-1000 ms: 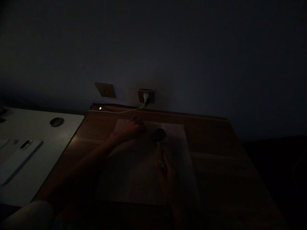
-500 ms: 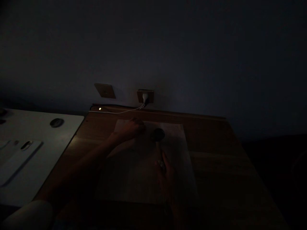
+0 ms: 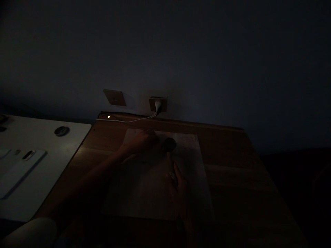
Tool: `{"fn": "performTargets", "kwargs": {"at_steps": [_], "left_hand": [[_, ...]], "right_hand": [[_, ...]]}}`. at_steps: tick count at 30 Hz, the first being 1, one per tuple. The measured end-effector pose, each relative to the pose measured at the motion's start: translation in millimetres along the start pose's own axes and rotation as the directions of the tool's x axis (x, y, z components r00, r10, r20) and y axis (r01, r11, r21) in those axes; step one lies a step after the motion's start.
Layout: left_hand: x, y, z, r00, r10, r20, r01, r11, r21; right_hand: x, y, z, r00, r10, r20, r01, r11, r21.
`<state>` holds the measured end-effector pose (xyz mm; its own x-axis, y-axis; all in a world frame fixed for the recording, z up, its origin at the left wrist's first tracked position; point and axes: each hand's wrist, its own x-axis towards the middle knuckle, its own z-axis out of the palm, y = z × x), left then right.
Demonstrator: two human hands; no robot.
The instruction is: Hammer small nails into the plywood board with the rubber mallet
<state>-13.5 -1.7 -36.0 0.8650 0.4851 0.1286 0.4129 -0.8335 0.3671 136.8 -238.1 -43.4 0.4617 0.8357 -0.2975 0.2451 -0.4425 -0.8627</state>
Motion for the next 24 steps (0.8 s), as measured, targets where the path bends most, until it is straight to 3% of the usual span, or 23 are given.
{"fn": "performTargets", "kwargs": {"at_steps": [6,24], "left_hand": [[-0.6,-7.0,11.3,0.997,-0.043,-0.058,0.039,0.997,-0.063],[-0.8,2.0,5.4,0.995,-0.081,-0.066,0.076,0.994,-0.074]], "right_hand": [[7.8,-6.9,2.2,0.999,-0.043,-0.026,0.043,0.999,-0.007],[14.8,-10.0,2.8,1.000,-0.014,-0.007,0.014,1.000,-0.018]]}}
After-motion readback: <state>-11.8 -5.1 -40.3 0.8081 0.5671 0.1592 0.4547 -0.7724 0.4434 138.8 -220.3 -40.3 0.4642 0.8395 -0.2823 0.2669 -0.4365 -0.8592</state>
